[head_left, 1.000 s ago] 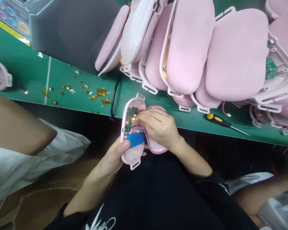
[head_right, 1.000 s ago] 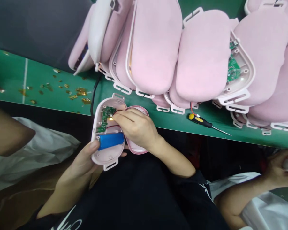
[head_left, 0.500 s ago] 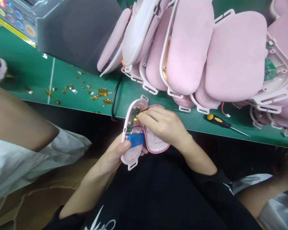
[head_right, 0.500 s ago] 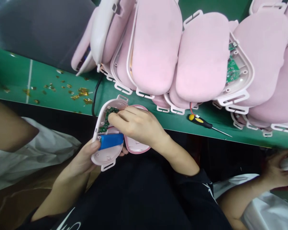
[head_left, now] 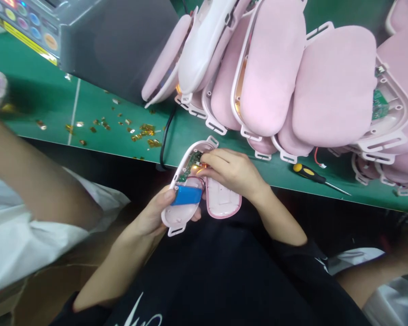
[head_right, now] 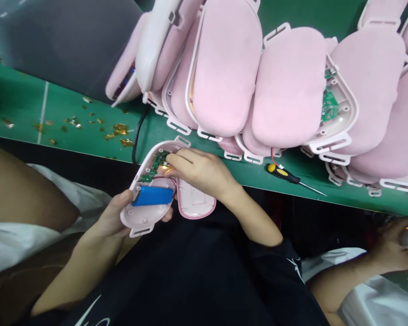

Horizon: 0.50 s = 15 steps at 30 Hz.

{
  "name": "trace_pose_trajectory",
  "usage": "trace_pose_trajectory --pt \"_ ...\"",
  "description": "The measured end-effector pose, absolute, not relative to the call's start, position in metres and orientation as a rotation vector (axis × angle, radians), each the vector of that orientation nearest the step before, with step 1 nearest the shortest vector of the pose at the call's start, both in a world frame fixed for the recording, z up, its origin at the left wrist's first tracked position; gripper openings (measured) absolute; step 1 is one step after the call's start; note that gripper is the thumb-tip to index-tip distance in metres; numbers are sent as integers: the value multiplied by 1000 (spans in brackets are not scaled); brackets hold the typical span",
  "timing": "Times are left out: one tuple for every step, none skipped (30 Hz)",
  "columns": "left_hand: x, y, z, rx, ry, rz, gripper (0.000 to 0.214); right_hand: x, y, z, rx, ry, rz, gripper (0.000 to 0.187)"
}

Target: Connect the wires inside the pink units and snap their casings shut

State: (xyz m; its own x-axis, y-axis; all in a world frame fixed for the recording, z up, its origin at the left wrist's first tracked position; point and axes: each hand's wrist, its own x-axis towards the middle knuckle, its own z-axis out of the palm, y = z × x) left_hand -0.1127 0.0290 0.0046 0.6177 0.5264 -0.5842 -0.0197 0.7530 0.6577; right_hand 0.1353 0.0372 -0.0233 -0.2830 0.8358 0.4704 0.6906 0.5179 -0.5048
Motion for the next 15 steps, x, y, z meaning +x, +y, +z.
trace_pose_trajectory --pt "-112 28 5 646 857 346 67 138 37 -24 -1220 -2040 313 23" --pt "-112 28 5 641 857 351 66 140 37 -23 -1213 -2028 360 19" --pt "-111 28 6 638 856 357 65 142 37 -22 -1216 -2017 405 15" --pt "-110 29 6 645 856 358 65 143 38 -20 -1225 -2008 447 14" --pt "-109 30 7 659 854 353 66 144 38 -17 -1237 -1999 490 13" --pt "-109 31 7 673 855 348 67 145 39 -14 -1254 -1987 532 13" --pt "-109 33 8 691 857 340 68 146 41 -10 -1275 -1974 570 15" --pt "-109 35 8 717 859 326 70 146 42 -6 -1300 -1964 598 18" --pt "-110 37 7 751 864 305 70 146 44 -2 -1326 -1958 617 21" --pt "-110 38 7 787 869 281 69 146 47 2 -1350 -1957 630 21" --pt "-111 40 6 818 874 259 67 145 49 5 -1375 -1964 638 19" --pt "-112 40 4 843 877 244 65 143 52 8 -1400 -1973 643 16" --pt "-113 39 2 852 874 245 63 141 54 9 -1420 -1982 647 13" --pt "-114 38 -1 837 865 259 63 139 55 10 -1431 -1988 642 12" --pt "-115 35 -4 804 848 284 64 138 54 9 -1431 -1988 619 10"
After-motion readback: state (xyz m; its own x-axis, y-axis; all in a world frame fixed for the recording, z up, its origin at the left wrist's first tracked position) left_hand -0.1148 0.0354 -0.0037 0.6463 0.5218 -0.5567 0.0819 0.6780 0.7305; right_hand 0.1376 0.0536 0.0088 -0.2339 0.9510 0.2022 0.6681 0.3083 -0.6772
